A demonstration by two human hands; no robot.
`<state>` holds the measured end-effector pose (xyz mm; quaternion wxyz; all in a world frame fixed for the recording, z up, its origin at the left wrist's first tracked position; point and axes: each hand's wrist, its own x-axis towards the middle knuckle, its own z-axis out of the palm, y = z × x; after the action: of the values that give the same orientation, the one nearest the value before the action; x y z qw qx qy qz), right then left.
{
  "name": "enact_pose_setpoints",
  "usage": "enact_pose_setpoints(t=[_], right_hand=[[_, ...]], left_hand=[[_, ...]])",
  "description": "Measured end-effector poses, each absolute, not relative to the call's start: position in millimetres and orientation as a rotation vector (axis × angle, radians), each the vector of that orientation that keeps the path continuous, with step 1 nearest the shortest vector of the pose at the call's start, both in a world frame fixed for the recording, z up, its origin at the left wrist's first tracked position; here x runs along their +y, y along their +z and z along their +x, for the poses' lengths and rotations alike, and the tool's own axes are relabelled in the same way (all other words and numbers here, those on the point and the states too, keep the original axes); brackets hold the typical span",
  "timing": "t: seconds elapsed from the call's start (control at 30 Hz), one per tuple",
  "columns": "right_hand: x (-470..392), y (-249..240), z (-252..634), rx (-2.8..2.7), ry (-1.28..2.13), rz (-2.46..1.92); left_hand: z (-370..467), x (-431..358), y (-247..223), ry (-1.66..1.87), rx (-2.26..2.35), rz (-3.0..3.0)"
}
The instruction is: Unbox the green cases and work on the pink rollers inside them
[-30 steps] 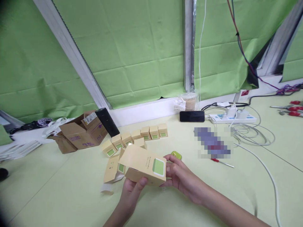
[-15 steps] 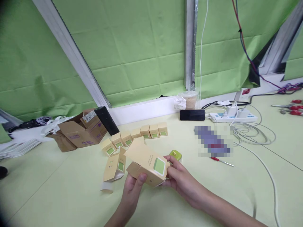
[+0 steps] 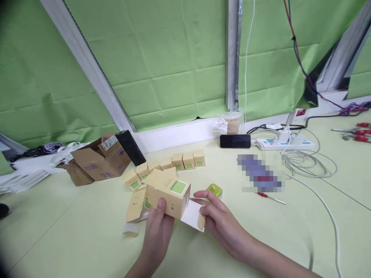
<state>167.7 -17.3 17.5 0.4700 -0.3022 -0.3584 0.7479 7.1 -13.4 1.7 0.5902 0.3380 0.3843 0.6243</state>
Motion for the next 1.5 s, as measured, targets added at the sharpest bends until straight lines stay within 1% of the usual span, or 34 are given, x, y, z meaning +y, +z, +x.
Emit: enact_pose_setpoints(t=[0.1,0.23,0.37,0.47,0.53,0.7,0.97,1.1,1.2,1.4,1.5], right_hand=[[-15.3,16.3,169.0,-1.127,1.698,-0.85],[-12.9,13.0,170.9,-1.538,1.291,-0.9],[-11.9,7.8,173.3,-1.636,1.01,-0.986],[-12.0,6.3,175.7,-1.732,0.69,-1.006],[-12.1,6.3,176.9,-1.78,0.536,-1.053],[-11.6,5.3,177.4,-1.769,0.536,-1.056],[-10.7,6.6,179.9,-1.784,0.347,-1.039],[-8.1,10.9,184.7,-1.893,0.223,-1.128],[-6.2,12.7,187.1,-1.941,0.261,-1.172],[-9.2,15.4,180.3,-1.815,0.869,-1.024],[-12.2,16.2,176.6,-1.773,1.082,-1.008]], left_hand=[[7.4,-13.4,8.9,1.456,0.863,0.747],[5.7,-15.2,9.3,1.431,0.859,0.748],[6.9,-18.3,4.9,1.36,0.874,0.74],[8.3,-18.8,1.0,1.359,0.913,0.732],[8.2,-17.8,-1.4,1.381,0.941,0.74],[7.2,-15.3,-6.2,1.366,0.85,0.936],[10.0,-18.4,-7.9,1.405,0.929,0.934],[6.0,-16.6,-8.1,1.397,0.92,0.948],[3.7,-15.6,-6.2,1.378,0.896,0.985],[4.6,-17.6,0.7,1.382,0.859,0.95],[6.7,-17.6,5.2,1.364,0.834,0.906]])
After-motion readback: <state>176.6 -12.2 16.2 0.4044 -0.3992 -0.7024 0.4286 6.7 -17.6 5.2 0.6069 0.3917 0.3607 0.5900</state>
